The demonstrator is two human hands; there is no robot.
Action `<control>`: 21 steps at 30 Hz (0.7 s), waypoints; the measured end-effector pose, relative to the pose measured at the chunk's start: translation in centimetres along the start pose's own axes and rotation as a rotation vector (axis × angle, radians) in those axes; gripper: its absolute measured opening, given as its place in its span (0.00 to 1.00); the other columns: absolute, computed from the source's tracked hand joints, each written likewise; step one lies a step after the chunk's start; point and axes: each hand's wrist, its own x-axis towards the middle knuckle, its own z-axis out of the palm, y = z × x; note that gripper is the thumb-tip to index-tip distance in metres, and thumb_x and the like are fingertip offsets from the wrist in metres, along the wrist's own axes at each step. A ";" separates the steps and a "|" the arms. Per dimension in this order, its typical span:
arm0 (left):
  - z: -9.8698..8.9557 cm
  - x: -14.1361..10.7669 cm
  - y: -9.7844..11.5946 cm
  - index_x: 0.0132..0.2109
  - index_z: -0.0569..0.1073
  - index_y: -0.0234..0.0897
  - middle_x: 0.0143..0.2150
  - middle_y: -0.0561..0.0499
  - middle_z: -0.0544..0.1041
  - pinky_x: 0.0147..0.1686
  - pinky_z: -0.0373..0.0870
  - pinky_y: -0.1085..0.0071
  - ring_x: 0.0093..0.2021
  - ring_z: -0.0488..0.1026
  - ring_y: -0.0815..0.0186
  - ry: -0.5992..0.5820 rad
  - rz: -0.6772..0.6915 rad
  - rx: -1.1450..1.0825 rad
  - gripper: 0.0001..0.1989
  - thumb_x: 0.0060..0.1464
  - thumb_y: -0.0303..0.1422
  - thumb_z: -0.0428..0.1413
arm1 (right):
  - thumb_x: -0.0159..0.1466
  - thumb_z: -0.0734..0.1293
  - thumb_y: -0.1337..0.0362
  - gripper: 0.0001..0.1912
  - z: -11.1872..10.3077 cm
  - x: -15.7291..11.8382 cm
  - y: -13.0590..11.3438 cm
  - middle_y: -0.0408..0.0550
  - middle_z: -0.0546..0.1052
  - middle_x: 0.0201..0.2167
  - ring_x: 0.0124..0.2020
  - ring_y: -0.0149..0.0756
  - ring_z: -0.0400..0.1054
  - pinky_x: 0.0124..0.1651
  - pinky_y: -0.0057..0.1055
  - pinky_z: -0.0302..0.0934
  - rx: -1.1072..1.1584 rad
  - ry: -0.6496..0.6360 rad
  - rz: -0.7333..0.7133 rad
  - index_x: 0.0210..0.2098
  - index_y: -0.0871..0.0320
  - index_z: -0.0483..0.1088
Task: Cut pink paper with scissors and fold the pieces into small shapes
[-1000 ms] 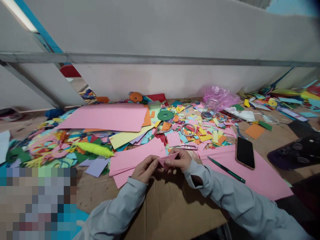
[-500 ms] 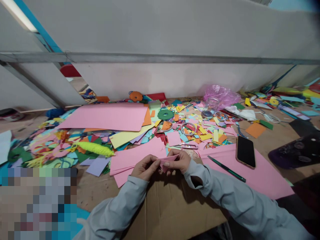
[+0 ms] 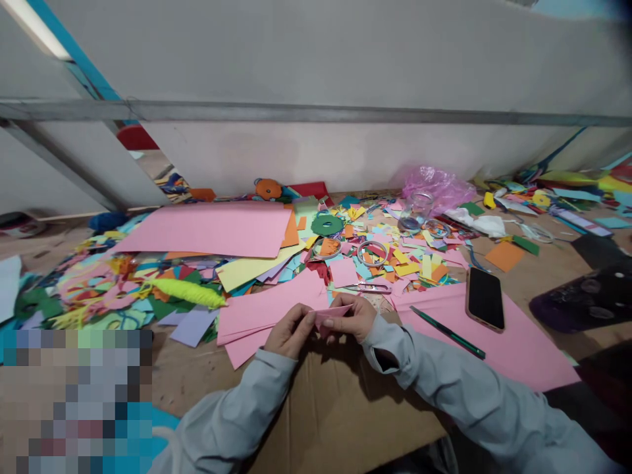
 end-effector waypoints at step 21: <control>0.0 0.1 -0.3 0.31 0.68 0.37 0.21 0.57 0.67 0.21 0.57 0.76 0.21 0.61 0.72 0.000 0.120 0.184 0.15 0.52 0.45 0.52 | 0.42 0.77 0.55 0.23 0.0 -0.1 -0.2 0.44 0.76 0.18 0.16 0.30 0.69 0.14 0.18 0.56 0.021 0.026 0.029 0.24 0.62 0.62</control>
